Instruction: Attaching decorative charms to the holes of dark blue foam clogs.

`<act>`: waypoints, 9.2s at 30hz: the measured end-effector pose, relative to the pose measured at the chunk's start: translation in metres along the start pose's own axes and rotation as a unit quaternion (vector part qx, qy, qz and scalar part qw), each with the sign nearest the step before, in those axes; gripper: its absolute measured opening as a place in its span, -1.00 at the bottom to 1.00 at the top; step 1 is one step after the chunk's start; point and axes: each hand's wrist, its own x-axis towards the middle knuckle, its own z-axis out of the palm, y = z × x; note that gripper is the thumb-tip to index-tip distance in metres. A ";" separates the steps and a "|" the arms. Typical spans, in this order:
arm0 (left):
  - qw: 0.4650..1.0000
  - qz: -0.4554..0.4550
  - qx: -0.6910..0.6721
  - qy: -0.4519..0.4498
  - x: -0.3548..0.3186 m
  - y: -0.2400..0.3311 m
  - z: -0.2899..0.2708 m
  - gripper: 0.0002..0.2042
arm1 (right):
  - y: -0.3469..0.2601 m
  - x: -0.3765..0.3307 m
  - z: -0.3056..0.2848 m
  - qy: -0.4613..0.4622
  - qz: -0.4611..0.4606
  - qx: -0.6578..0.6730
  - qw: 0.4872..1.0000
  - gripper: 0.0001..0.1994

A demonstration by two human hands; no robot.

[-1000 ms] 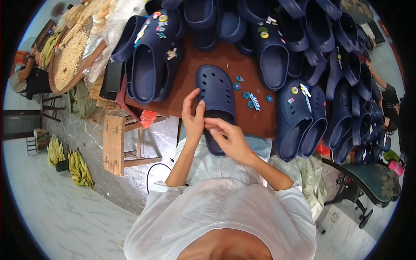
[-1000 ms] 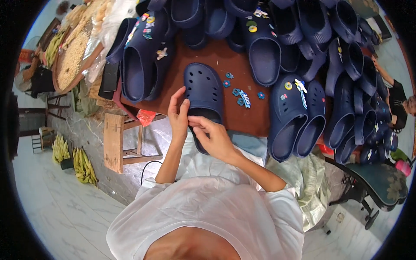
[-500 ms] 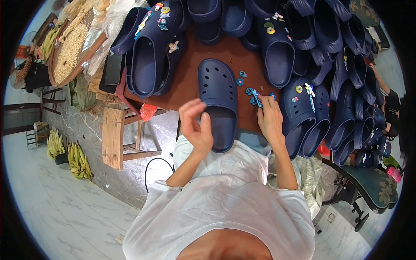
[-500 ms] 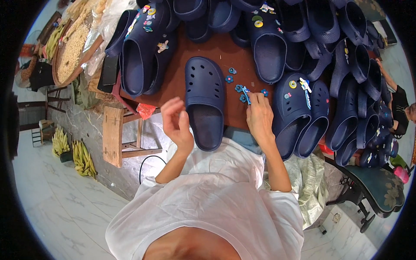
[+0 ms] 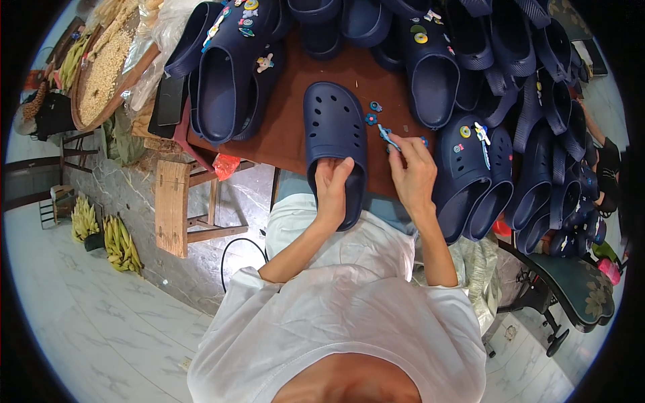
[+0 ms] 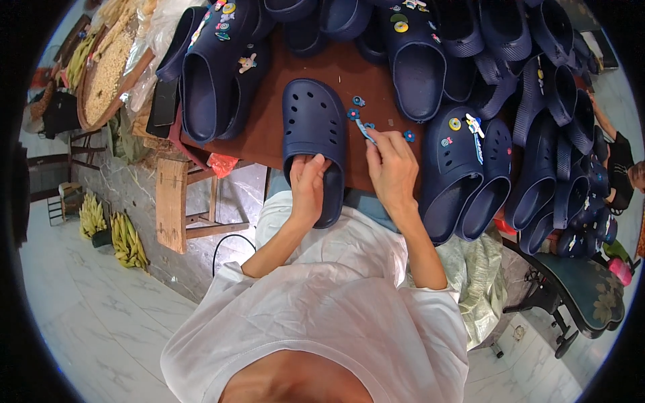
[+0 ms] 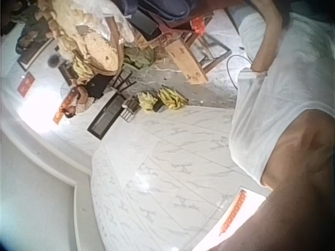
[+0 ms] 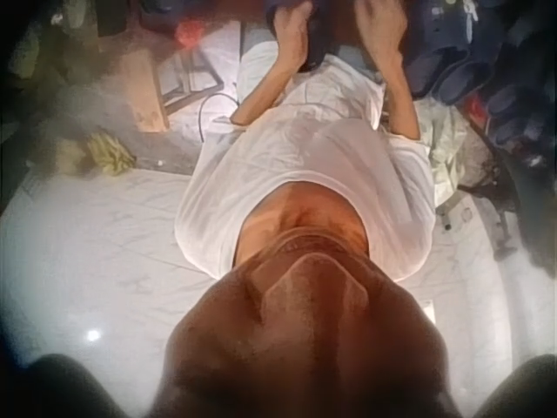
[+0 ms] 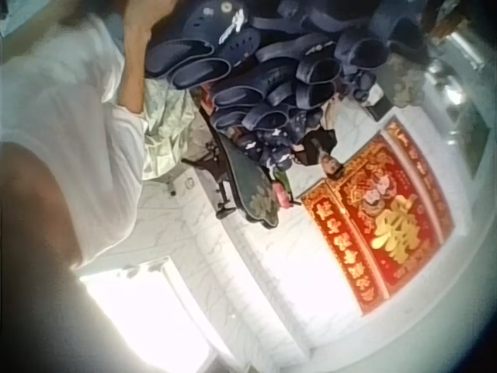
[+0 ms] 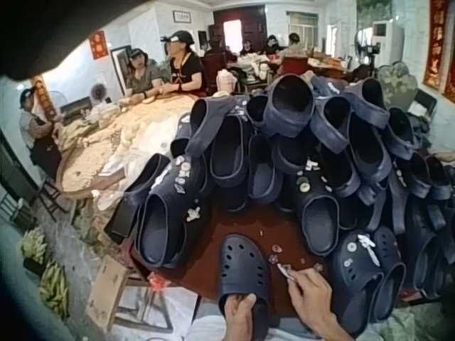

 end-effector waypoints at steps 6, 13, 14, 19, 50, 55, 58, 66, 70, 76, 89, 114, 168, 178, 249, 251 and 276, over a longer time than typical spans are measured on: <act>0.998 -0.055 -0.001 0.003 0.011 0.000 -0.001 -0.64 | -0.019 0.006 0.022 0.010 -0.052 0.046 0.998 -0.75; 0.995 -0.085 -0.043 0.009 0.013 0.000 -0.003 -0.67 | -0.018 0.007 0.026 -0.037 -0.078 0.054 0.995 -0.74; 0.995 -0.086 -0.044 0.010 0.013 -0.001 -0.004 -0.67 | -0.018 0.007 0.025 -0.046 -0.081 0.062 0.994 -0.74; 0.995 -0.085 -0.052 0.021 0.012 0.000 0.000 -0.67 | -0.016 0.006 0.027 -0.050 -0.090 0.058 0.993 -0.72; 0.994 -0.090 -0.055 0.027 0.009 0.000 0.001 -0.80 | -0.024 0.005 0.010 -0.170 -0.027 0.124 0.977 -0.67; 0.991 -0.103 -0.028 0.084 0.005 0.007 0.005 -0.80 | -0.029 -0.016 0.013 -0.138 -0.051 0.109 0.983 -0.58; 0.988 -0.129 -0.003 0.087 -0.003 0.013 0.000 -0.75 | -0.035 -0.030 0.015 -0.139 -0.048 0.129 0.981 -0.53; 0.984 -0.138 -0.032 0.108 0.012 0.020 -0.015 -0.70 | -0.020 -0.035 0.010 -0.143 -0.002 0.218 0.965 -0.66; 0.984 -0.145 -0.021 0.106 0.016 0.021 -0.017 -0.66 | 0.012 -0.016 0.006 -0.044 -0.014 -0.005 0.999 -0.77; 0.980 -0.188 -0.036 0.061 0.018 0.023 -0.029 -0.61 | 0.024 -0.009 0.013 -0.050 0.000 -0.072 0.996 -0.71; 0.970 -0.185 -0.152 0.046 0.032 0.015 -0.027 -0.66 | 0.018 0.011 0.009 -0.044 0.059 0.131 0.989 -0.82; 0.979 -0.198 -0.010 0.047 0.002 0.006 -0.027 -0.80 | 0.020 0.024 0.033 -0.156 0.184 0.357 0.902 -0.63; 0.969 -0.223 -0.096 0.050 0.015 0.040 -0.036 -0.58 | 0.028 0.013 0.031 -0.045 0.034 -0.058 0.997 -0.78; 0.948 -0.213 -0.231 0.048 0.026 0.040 -0.033 -0.46 | 0.015 0.020 0.027 -0.045 0.091 0.064 0.993 -0.82; 0.949 -0.253 -0.180 0.056 0.005 0.038 -0.029 -0.48 | 0.025 -0.009 -0.008 -0.036 0.022 -0.057 0.997 -0.65; 0.940 -0.262 -0.211 0.064 0.007 0.040 -0.030 -0.48 | 0.037 -0.009 -0.007 -0.013 0.029 -0.162 0.986 -0.64; 0.958 -0.244 -0.148 0.035 0.000 0.042 -0.020 -0.49 | 0.014 0.011 -0.003 -0.068 0.092 0.083 0.990 -0.81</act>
